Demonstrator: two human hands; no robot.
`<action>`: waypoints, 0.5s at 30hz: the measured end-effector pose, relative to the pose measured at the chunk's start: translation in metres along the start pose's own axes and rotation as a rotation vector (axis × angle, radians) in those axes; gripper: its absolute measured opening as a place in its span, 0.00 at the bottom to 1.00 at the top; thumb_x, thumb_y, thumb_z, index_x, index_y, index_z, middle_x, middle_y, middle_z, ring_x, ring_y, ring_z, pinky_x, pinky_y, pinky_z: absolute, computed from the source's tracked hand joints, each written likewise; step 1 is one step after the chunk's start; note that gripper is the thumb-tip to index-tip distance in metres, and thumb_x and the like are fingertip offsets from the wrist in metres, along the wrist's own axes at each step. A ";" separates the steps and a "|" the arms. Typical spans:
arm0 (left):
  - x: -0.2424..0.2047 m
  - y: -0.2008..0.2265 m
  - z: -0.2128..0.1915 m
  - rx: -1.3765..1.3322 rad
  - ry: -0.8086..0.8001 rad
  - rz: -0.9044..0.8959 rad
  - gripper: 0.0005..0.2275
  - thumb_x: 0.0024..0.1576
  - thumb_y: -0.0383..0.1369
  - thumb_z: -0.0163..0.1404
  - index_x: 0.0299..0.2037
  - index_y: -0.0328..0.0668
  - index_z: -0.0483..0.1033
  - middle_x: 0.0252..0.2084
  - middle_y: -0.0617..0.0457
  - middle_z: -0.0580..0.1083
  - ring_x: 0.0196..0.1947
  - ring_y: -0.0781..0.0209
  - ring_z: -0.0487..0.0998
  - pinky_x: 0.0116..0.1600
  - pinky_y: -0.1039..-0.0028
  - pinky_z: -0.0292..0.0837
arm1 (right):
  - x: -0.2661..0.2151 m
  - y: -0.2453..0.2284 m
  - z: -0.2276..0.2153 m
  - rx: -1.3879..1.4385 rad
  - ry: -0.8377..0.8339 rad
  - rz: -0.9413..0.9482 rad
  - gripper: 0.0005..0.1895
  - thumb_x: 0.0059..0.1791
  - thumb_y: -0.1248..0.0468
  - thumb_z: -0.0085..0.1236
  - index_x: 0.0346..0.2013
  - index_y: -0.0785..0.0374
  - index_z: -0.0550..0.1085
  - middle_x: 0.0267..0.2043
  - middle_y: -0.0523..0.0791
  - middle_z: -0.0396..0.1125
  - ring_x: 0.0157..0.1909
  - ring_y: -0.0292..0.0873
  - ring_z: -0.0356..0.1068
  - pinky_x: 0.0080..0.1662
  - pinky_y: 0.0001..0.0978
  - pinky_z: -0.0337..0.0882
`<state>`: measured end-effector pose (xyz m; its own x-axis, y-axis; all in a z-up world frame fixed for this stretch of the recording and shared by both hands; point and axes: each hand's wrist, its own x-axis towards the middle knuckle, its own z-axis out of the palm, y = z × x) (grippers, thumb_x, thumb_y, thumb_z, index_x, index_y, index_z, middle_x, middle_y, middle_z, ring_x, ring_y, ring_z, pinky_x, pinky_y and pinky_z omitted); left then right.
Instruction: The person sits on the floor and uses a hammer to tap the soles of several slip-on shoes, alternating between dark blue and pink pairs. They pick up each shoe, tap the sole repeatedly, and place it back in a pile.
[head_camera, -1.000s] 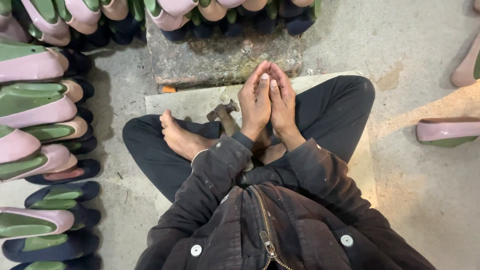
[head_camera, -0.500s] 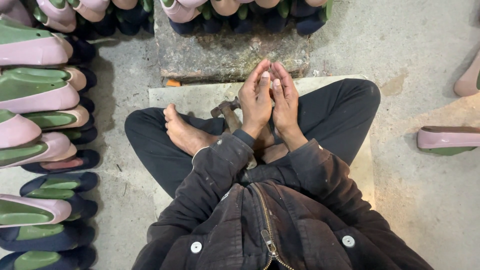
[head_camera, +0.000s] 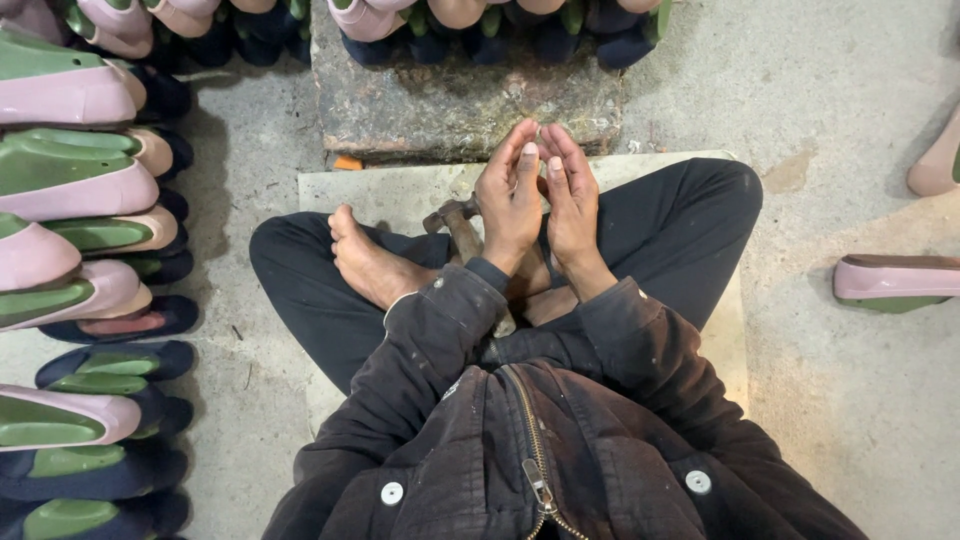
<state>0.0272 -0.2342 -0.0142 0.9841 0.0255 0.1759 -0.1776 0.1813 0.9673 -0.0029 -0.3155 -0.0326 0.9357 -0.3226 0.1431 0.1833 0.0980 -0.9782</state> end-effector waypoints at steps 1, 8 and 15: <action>0.000 0.001 0.000 -0.001 0.000 0.000 0.14 0.68 0.29 0.48 0.61 0.33 0.74 0.58 0.35 0.76 0.62 0.40 0.75 0.62 0.60 0.77 | 0.000 0.000 0.000 0.000 0.000 -0.001 0.23 0.63 0.60 0.43 0.73 0.62 0.61 0.73 0.55 0.59 0.72 0.54 0.61 0.58 0.42 0.75; 0.000 0.001 0.000 0.007 0.007 0.001 0.14 0.67 0.28 0.48 0.61 0.32 0.74 0.57 0.35 0.77 0.62 0.40 0.75 0.61 0.61 0.78 | 0.000 0.000 0.001 0.003 0.014 0.027 0.24 0.63 0.59 0.44 0.73 0.61 0.61 0.72 0.54 0.60 0.72 0.53 0.61 0.58 0.39 0.75; -0.001 0.003 0.000 0.006 0.020 -0.009 0.14 0.67 0.27 0.48 0.61 0.31 0.74 0.56 0.34 0.77 0.62 0.40 0.75 0.62 0.61 0.77 | -0.001 -0.003 0.003 0.009 0.017 0.042 0.24 0.63 0.59 0.43 0.73 0.61 0.61 0.72 0.54 0.60 0.72 0.51 0.61 0.57 0.37 0.75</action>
<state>0.0253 -0.2334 -0.0115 0.9855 0.0439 0.1636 -0.1689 0.1757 0.9699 -0.0036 -0.3131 -0.0294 0.9373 -0.3341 0.0992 0.1468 0.1203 -0.9818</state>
